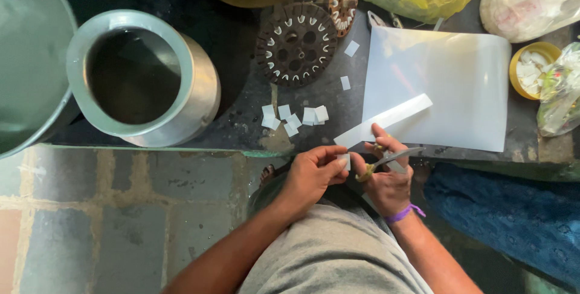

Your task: The person uses scissors to cut a white plastic sheet into small rectangular pieces. The person repeatedly cuts the sheet into strips and then into smaller segments, placing the cut pieces on the work surface.

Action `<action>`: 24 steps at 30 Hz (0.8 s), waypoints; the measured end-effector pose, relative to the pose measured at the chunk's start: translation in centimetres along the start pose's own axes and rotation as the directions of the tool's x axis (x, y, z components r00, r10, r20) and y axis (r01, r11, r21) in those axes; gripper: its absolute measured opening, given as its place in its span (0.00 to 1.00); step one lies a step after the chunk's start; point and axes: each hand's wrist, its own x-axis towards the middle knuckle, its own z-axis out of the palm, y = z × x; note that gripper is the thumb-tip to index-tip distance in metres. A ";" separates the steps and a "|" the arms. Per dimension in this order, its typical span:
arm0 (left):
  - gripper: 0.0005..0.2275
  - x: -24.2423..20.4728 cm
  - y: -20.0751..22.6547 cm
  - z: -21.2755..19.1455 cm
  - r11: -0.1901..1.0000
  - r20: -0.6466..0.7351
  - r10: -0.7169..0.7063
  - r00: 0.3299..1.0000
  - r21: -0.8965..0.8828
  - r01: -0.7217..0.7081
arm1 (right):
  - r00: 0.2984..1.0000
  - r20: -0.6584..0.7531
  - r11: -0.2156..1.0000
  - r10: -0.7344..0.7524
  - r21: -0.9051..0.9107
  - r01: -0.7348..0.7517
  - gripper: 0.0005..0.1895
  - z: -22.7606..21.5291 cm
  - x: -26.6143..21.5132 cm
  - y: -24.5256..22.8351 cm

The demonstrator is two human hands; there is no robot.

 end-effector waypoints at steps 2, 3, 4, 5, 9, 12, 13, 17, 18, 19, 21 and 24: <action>0.16 0.6 -0.8 0.1 0.994 -0.020 -0.007 1.000 -0.107 0.005 | 1.000 0.015 0.998 -0.023 0.067 0.022 0.30 0.5 -0.4 1.1; 0.16 1.0 -0.9 -0.2 0.992 -0.044 -0.020 0.999 -0.127 0.015 | 0.999 0.023 0.995 -0.032 0.100 0.030 0.30 0.5 -0.6 1.5; 0.16 1.3 -0.9 -0.5 0.989 -0.068 -0.032 0.997 -0.143 0.022 | 0.999 0.025 0.994 -0.035 0.101 0.033 0.31 0.4 -0.8 1.7; 0.16 1.5 -0.8 -0.6 0.988 -0.092 -0.008 0.996 -0.154 -0.006 | 0.999 0.026 0.994 -0.039 0.102 0.036 0.31 0.3 -1.0 1.8; 0.15 1.7 -0.2 -1.1 0.993 -0.158 0.010 0.987 -0.111 -0.028 | 0.999 0.029 0.986 -0.040 0.166 0.035 0.32 0.2 -1.2 1.7; 0.16 1.9 0.1 -0.5 0.995 -0.200 0.000 0.980 -0.096 -0.019 | 1.000 0.001 0.978 0.004 0.208 -0.005 0.31 0.4 -1.2 1.3; 0.16 1.9 0.2 -0.4 0.994 -0.219 0.003 0.976 -0.102 -0.026 | 0.997 -0.052 0.977 0.049 0.209 -0.037 0.30 0.6 -1.4 1.1; 0.16 1.8 0.7 -0.6 0.987 -0.218 0.078 0.973 -0.117 -0.106 | 0.929 -0.154 0.887 0.338 0.382 -0.259 0.28 1.4 -1.3 0.7; 0.16 1.9 0.7 -0.7 0.984 -0.222 0.093 0.971 -0.128 -0.124 | 0.889 -0.139 0.824 0.436 0.459 -0.332 0.27 1.5 -1.3 0.7; 0.16 2.0 0.7 -0.7 0.980 -0.225 0.108 0.968 -0.140 -0.141 | 0.872 -0.125 0.800 0.473 0.477 -0.365 0.27 1.7 -1.4 0.6; 0.15 2.1 0.7 -0.6 0.979 -0.228 0.111 0.967 -0.141 -0.146 | 0.838 -0.096 0.748 0.538 0.513 -0.421 0.27 2.2 -1.3 0.6; 0.14 2.3 0.7 -0.5 0.978 -0.238 0.100 0.966 -0.154 -0.139 | 0.765 0.001 0.538 0.644 0.711 -0.453 0.27 2.6 -0.8 0.4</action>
